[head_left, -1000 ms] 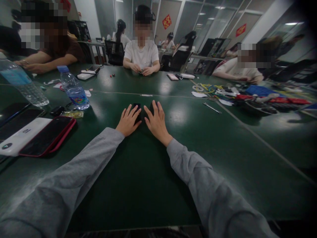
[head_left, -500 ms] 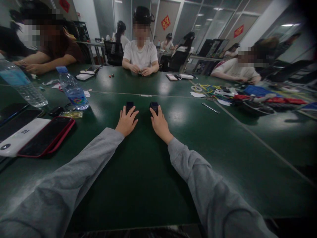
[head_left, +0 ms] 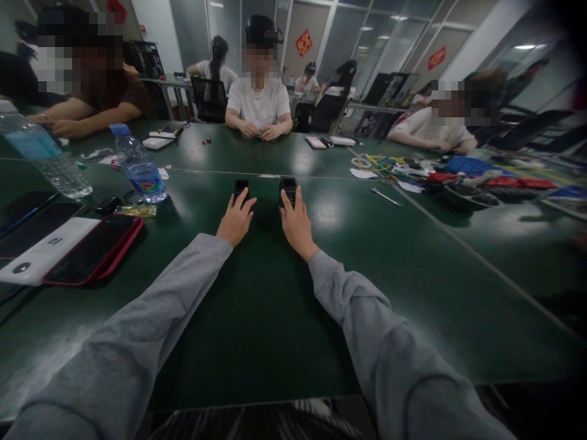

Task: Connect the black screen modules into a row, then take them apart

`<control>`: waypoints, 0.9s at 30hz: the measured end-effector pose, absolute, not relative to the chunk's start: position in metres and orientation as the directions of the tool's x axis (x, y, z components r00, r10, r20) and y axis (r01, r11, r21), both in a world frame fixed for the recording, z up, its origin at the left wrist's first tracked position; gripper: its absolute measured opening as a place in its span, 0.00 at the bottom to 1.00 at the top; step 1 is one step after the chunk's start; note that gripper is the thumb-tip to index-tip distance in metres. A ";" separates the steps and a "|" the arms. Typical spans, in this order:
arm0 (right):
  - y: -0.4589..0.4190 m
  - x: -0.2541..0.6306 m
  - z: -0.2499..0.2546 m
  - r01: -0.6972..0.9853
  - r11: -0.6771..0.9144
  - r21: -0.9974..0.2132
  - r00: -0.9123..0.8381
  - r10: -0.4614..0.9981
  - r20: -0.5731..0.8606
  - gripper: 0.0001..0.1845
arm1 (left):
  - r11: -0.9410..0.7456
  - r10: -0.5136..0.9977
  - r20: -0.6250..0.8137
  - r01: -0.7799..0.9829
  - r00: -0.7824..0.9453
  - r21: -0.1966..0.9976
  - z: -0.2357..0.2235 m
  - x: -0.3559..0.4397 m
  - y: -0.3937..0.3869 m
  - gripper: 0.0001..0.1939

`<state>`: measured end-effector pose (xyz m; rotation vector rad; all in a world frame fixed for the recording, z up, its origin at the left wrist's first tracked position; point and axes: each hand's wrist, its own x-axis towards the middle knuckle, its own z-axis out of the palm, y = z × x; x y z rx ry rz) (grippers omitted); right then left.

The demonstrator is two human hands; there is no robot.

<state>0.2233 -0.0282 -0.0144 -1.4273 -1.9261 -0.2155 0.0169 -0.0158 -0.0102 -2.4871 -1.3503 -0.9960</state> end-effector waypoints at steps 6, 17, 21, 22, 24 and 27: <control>-0.040 0.188 0.000 0.881 0.418 -0.222 -0.163 0.708 0.687 0.30 | -0.578 0.601 0.771 0.781 0.211 0.237 -0.004 -0.001 -0.018 0.21; -0.018 0.168 -0.021 0.916 0.310 -0.254 -0.173 0.878 0.447 0.30 | -0.393 0.829 0.536 0.850 0.163 0.350 -0.030 -0.021 0.005 0.19; -0.018 0.169 -0.022 0.920 0.299 -0.255 -0.166 0.883 0.438 0.30 | -0.387 0.839 0.515 0.858 0.176 0.338 -0.031 -0.021 0.004 0.20; -0.018 0.168 -0.022 0.917 0.311 -0.251 -0.170 0.872 0.459 0.30 | -0.391 0.838 0.516 0.857 0.180 0.336 -0.031 -0.021 0.004 0.20; -0.020 0.168 -0.022 0.909 0.339 -0.242 -0.176 0.840 0.513 0.30 | -0.406 0.830 0.524 0.850 0.190 0.335 -0.032 -0.022 0.004 0.20; -0.024 0.168 -0.019 0.895 0.386 -0.221 -0.196 0.789 0.582 0.30 | -0.428 0.823 0.530 0.837 0.205 0.342 -0.034 -0.023 0.006 0.22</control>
